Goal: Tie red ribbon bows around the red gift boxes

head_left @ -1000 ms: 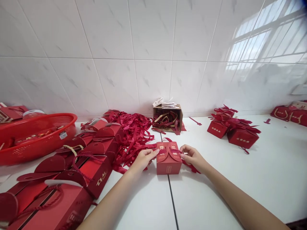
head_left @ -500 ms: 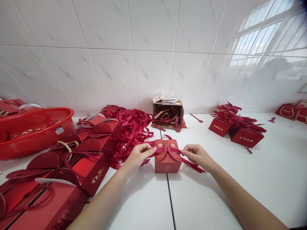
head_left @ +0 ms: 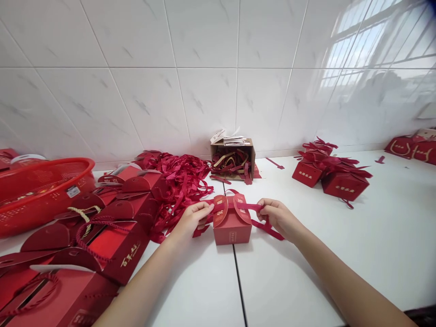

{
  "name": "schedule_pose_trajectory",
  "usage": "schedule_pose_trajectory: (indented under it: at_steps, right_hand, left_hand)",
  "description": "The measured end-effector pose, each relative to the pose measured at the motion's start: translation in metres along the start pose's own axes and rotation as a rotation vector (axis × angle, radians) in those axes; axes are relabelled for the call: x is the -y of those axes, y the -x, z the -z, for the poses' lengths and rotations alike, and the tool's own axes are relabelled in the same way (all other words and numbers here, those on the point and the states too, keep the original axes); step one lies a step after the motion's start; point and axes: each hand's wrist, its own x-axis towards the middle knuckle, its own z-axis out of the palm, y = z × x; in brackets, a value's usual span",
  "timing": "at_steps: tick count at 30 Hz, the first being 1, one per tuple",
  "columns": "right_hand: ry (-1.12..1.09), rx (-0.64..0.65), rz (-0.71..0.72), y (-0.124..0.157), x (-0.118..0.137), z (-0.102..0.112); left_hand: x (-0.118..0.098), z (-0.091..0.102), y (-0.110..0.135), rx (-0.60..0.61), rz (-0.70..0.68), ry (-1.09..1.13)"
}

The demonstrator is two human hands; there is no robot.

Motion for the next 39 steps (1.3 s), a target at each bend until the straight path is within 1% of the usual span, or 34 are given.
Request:
schedule_pose_trajectory:
  at_steps: [4, 6, 7, 9, 11, 13, 14, 15, 16, 17, 19, 20, 21, 24, 26, 28, 29, 30, 31, 32, 34, 35, 36, 37, 38, 39]
  right_hand:
    - [0.277, -0.070, -0.016, -0.001, -0.006, -0.002]
    - [0.419, -0.122, 0.000, -0.002, -0.009, -0.002]
    - [0.480, -0.143, 0.021, -0.003, -0.011, -0.002]
    - [0.579, -0.175, 0.081, -0.004, -0.014, 0.000]
    - [0.634, -0.186, 0.142, -0.005, -0.016, 0.002]
    - [0.661, -0.195, 0.180, -0.005, -0.016, 0.005]
    - [0.671, -0.202, 0.187, -0.004, -0.014, 0.006]
    - [0.682, -0.213, 0.193, -0.003, -0.012, 0.008]
    - [0.693, -0.225, 0.193, -0.002, -0.009, 0.011]
    - [0.704, -0.238, 0.185, -0.001, -0.006, 0.014]
    - [0.746, -0.264, 0.151, 0.000, 0.000, 0.022]
    - [0.787, -0.279, 0.125, 0.000, 0.002, 0.027]
    - [0.844, -0.296, 0.097, -0.001, 0.003, 0.033]
    - [1.047, -0.333, 0.024, -0.003, 0.003, 0.053]
    - [1.144, -0.347, -0.036, -0.004, 0.002, 0.065]
    - [1.184, -0.365, -0.102, -0.003, 0.002, 0.072]
    - [1.178, -0.361, -0.123, -0.001, 0.004, 0.071]
    - [1.150, -0.332, -0.130, 0.001, 0.007, 0.069]
    - [1.096, -0.265, -0.125, 0.004, 0.010, 0.064]
    - [1.016, -0.149, -0.117, 0.008, 0.014, 0.058]
    - [0.829, 0.179, -0.115, 0.016, 0.021, 0.041]
    - [0.759, 0.335, -0.126, 0.019, 0.022, 0.033]
    - [0.723, 0.459, -0.144, 0.022, 0.023, 0.025]
    - [0.721, 0.533, -0.168, 0.024, 0.021, 0.019]
    - [0.745, 0.553, -0.191, 0.025, 0.019, 0.014]
    - [0.779, 0.529, -0.204, 0.025, 0.016, 0.010]
  left_hand:
    - [0.010, 0.003, 0.000, -0.057, 0.023, -0.097]
    - [0.018, 0.006, -0.003, -0.086, -0.009, -0.178]
    - [0.022, 0.007, -0.004, -0.105, -0.056, -0.237]
    - [0.029, 0.010, -0.006, -0.193, -0.216, -0.402]
    - [0.032, 0.012, -0.006, -0.339, -0.400, -0.577]
    - [0.027, 0.014, -0.001, -0.483, -0.543, -0.687]
    - [0.023, 0.014, 0.003, -0.509, -0.577, -0.704]
    - [0.017, 0.014, 0.008, -0.482, -0.580, -0.701]
    - [0.011, 0.014, 0.012, -0.403, -0.550, -0.693]
    - [0.006, 0.014, 0.017, -0.286, -0.493, -0.687]
    - [-0.003, 0.014, 0.024, -0.032, -0.325, -0.692]
    - [-0.005, 0.014, 0.027, 0.055, -0.244, -0.711]
    - [-0.007, 0.015, 0.029, 0.105, -0.169, -0.740]
    - [-0.008, 0.016, 0.034, 0.147, 0.039, -0.805]
    - [-0.009, 0.018, 0.037, 0.147, 0.163, -0.788]
    - [-0.011, 0.018, 0.038, 0.104, 0.240, -0.715]
    - [-0.012, 0.018, 0.038, 0.062, 0.247, -0.656]
    - [-0.013, 0.017, 0.037, 0.010, 0.231, -0.581]
    - [-0.014, 0.016, 0.036, -0.045, 0.192, -0.492]
    - [-0.015, 0.014, 0.035, -0.097, 0.141, -0.396]
    - [-0.014, 0.009, 0.031, -0.177, 0.037, -0.206]
    - [-0.012, 0.005, 0.029, -0.197, -0.004, -0.126]
    - [-0.010, 0.002, 0.027, -0.205, -0.034, -0.051]
    - [-0.008, -0.001, 0.025, -0.211, -0.054, 0.031]
    - [-0.004, -0.004, 0.023, -0.221, -0.063, 0.133]
    - [-0.001, -0.006, 0.020, -0.232, -0.059, 0.254]
